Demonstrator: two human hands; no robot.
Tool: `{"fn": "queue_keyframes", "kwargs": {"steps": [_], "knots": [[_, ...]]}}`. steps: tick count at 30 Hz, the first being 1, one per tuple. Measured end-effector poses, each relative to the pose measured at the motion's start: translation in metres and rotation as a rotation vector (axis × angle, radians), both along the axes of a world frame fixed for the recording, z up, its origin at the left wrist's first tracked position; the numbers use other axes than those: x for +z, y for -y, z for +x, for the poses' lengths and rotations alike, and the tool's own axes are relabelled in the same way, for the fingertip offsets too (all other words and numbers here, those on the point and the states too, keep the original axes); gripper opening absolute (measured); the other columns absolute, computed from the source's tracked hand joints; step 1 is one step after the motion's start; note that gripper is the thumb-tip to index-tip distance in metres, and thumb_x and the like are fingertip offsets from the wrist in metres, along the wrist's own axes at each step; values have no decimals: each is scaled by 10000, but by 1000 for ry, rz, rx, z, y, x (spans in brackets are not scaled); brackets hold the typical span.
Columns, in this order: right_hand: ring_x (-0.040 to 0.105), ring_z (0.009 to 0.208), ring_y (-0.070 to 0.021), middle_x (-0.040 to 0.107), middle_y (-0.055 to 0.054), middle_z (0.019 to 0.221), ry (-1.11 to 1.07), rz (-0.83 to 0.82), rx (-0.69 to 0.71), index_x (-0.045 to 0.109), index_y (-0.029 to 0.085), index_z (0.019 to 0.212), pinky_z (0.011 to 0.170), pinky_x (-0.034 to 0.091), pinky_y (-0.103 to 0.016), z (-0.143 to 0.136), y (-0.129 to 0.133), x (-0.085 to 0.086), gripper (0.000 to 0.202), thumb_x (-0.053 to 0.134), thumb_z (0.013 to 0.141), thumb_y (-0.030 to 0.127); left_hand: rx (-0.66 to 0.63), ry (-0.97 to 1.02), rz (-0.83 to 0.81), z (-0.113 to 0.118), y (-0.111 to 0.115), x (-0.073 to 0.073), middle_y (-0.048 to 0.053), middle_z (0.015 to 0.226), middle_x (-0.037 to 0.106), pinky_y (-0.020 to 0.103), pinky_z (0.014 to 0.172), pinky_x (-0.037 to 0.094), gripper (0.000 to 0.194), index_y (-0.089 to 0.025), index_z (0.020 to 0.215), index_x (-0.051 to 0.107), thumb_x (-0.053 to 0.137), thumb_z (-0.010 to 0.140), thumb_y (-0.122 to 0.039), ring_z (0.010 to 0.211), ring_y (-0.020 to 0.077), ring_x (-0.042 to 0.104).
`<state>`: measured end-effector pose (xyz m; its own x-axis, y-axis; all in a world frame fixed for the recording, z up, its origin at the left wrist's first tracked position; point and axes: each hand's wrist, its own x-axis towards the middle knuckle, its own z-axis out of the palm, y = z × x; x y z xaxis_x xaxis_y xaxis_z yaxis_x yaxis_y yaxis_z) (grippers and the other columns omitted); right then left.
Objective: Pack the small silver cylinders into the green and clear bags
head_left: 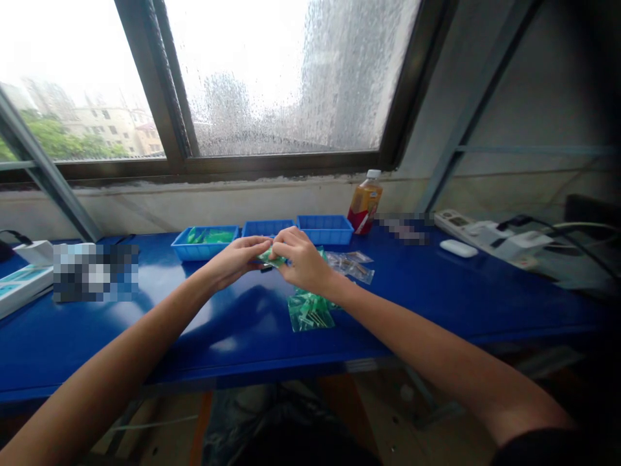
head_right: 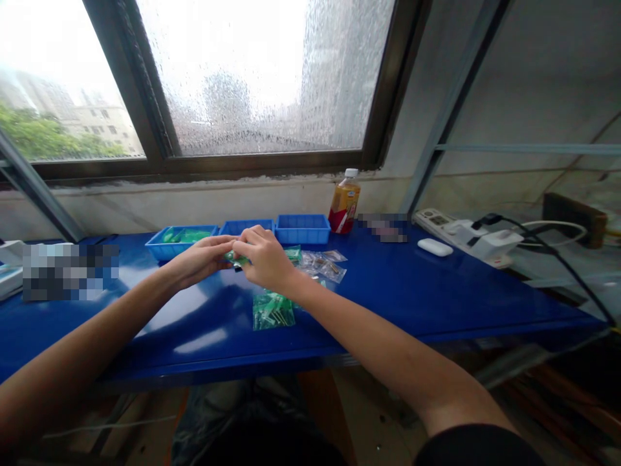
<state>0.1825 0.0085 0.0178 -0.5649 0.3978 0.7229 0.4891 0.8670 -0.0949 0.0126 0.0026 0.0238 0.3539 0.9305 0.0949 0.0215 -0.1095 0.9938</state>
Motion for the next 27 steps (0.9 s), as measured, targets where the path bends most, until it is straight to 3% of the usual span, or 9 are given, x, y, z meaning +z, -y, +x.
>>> {"fn": "queue_keyframes", "kwargs": {"steps": [3, 7, 10, 14, 16, 18, 20, 23, 27], "knots": [[429, 980, -213, 550, -51, 926, -43, -7, -32, 604, 214, 776, 837, 338, -367, -2, 3, -1, 73, 543, 782, 174, 186, 139, 68, -1, -4, -1, 4, 713, 609, 232, 605, 426, 480, -156, 1094, 516, 698, 658, -246, 634, 106, 569], [435, 977, -234, 561, -69, 920, -142, -154, -127, 637, 195, 829, 860, 341, -394, -4, 1, 0, 163, 626, 742, 332, 309, 88, 205, -3, -11, -6, 11, 748, 622, 246, 647, 438, 448, -133, 1056, 533, 691, 665, -284, 671, 114, 578], [499, 844, -206, 590, -66, 762, -259, -431, -157, 628, 161, 719, 795, 382, -369, -3, -7, 2, 280, 534, 804, 410, 308, -16, 349, -4, -12, -8, 40, 826, 644, 271, 705, 449, 291, -142, 911, 587, 665, 690, -314, 760, 144, 592], [547, 639, -149, 596, -60, 675, -492, -955, 5, 582, 141, 681, 561, 408, -277, -2, -17, 2, 433, 400, 852, 495, 300, -335, 641, -2, -6, -6, 50, 885, 635, 278, 674, 450, 153, -182, 880, 617, 595, 758, -273, 831, 168, 581], [550, 597, -127, 590, -42, 661, -600, -1048, 79, 560, 144, 694, 506, 399, -241, -3, -18, -1, 341, 469, 827, 444, 274, -491, 826, 0, -3, -5, 58, 938, 613, 295, 715, 451, 137, -201, 889, 631, 583, 763, -225, 894, 179, 564], [545, 574, -110, 587, -17, 651, -665, -1017, 122, 550, 150, 717, 490, 404, -220, -4, -17, -3, 218, 545, 786, 357, 237, -568, 961, 2, 0, -4, 67, 979, 586, 313, 778, 446, 139, -207, 888, 640, 584, 761, -207, 942, 184, 546], [543, 565, -101, 594, -3, 658, -696, -962, 140, 558, 157, 767, 490, 415, -212, -4, -16, -4, 140, 568, 764, 297, 239, -585, 971, 3, 0, -4, 70, 966, 574, 304, 761, 456, 144, -204, 903, 636, 571, 776, -228, 925, 179, 548], [560, 584, -102, 613, -6, 699, -703, -919, 142, 576, 164, 835, 499, 422, -213, -3, -15, -4, 120, 554, 765, 259, 324, -567, 825, 2, -1, -3, 60, 880, 593, 266, 634, 461, 163, -188, 917, 615, 527, 810, -273, 826, 165, 571], [562, 593, -107, 616, -11, 708, -710, -933, 140, 581, 165, 845, 514, 421, -224, -2, -16, -2, 119, 550, 762, 243, 419, -539, 664, -1, -5, -3, 53, 826, 625, 264, 602, 442, 174, -166, 903, 584, 535, 799, -296, 775, 166, 583]]}}
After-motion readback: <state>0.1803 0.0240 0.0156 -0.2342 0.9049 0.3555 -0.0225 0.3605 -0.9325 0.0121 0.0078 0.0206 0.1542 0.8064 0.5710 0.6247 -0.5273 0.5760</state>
